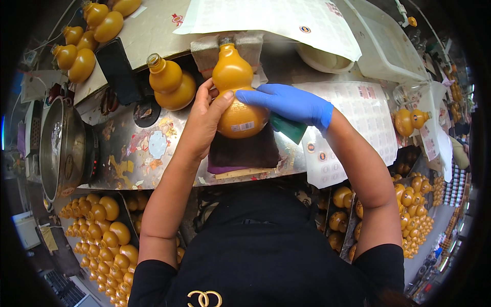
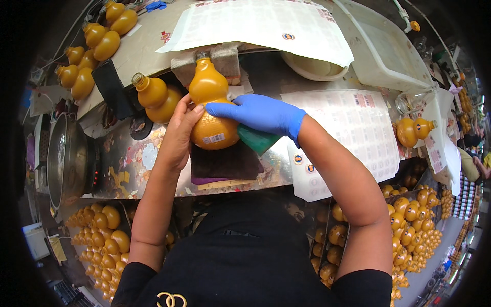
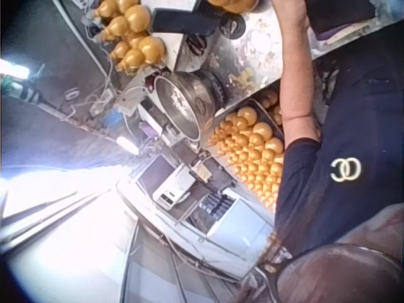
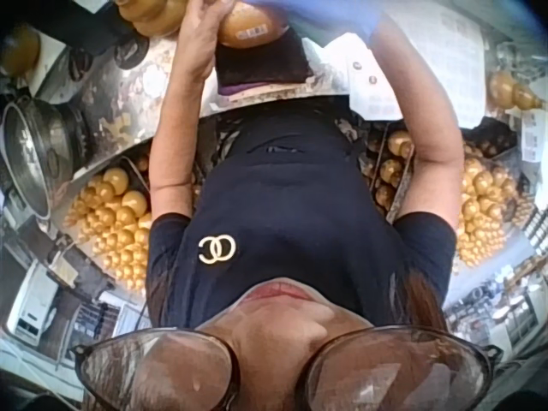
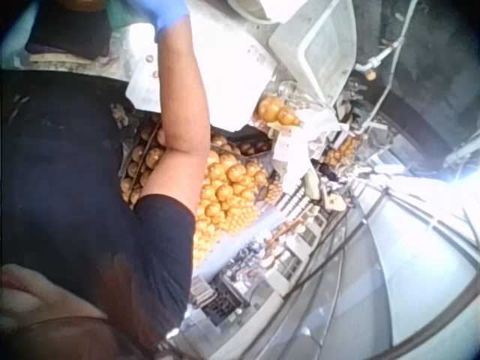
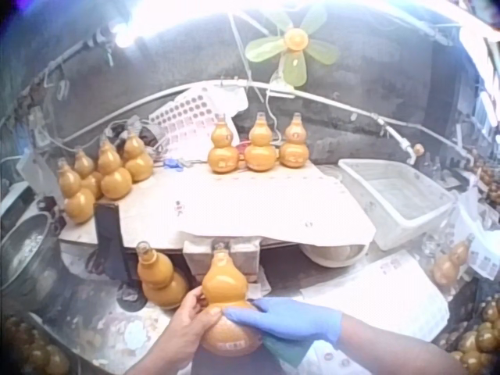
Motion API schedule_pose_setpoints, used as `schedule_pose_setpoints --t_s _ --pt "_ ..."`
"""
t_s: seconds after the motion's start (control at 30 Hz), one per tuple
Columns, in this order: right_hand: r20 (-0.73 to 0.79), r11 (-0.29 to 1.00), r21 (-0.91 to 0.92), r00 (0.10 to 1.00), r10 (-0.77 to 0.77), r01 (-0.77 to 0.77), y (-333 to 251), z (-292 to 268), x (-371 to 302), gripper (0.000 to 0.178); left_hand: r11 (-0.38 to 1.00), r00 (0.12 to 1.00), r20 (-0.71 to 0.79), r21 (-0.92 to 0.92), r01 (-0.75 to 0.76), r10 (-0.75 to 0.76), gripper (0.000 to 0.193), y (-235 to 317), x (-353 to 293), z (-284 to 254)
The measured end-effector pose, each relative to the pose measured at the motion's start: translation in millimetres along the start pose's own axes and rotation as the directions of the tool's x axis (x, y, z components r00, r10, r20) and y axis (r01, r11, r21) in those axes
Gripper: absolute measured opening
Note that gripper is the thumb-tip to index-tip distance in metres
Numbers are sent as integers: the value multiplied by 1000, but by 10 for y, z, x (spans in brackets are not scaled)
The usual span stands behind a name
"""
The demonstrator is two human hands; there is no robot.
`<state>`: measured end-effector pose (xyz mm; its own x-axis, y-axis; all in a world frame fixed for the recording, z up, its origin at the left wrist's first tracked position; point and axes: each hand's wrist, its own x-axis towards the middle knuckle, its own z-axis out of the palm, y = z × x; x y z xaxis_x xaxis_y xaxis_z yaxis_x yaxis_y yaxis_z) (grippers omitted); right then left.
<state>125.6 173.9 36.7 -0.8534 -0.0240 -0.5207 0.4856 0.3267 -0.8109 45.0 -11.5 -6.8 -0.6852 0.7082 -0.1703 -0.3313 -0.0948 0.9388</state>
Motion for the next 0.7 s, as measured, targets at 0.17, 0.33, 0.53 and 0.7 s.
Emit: schedule_pose_setpoints --t_s 0.17,0.33,0.53,0.7 --pt "-108 993 81 991 -77 86 245 45 109 74 1000 1000 -12 -9 16 -16 68 108 -32 70" --pt "-185 985 133 979 -87 113 235 224 -49 81 977 996 -15 194 -88 93 71 18 4 82" --pt "-217 973 174 970 -110 149 312 263 -26 78 994 1000 -27 107 -12 15 72 -3 68 13" --pt "-316 976 177 946 -68 129 237 354 -148 76 997 997 -9 -8 -74 74 73 -25 -109 -49"
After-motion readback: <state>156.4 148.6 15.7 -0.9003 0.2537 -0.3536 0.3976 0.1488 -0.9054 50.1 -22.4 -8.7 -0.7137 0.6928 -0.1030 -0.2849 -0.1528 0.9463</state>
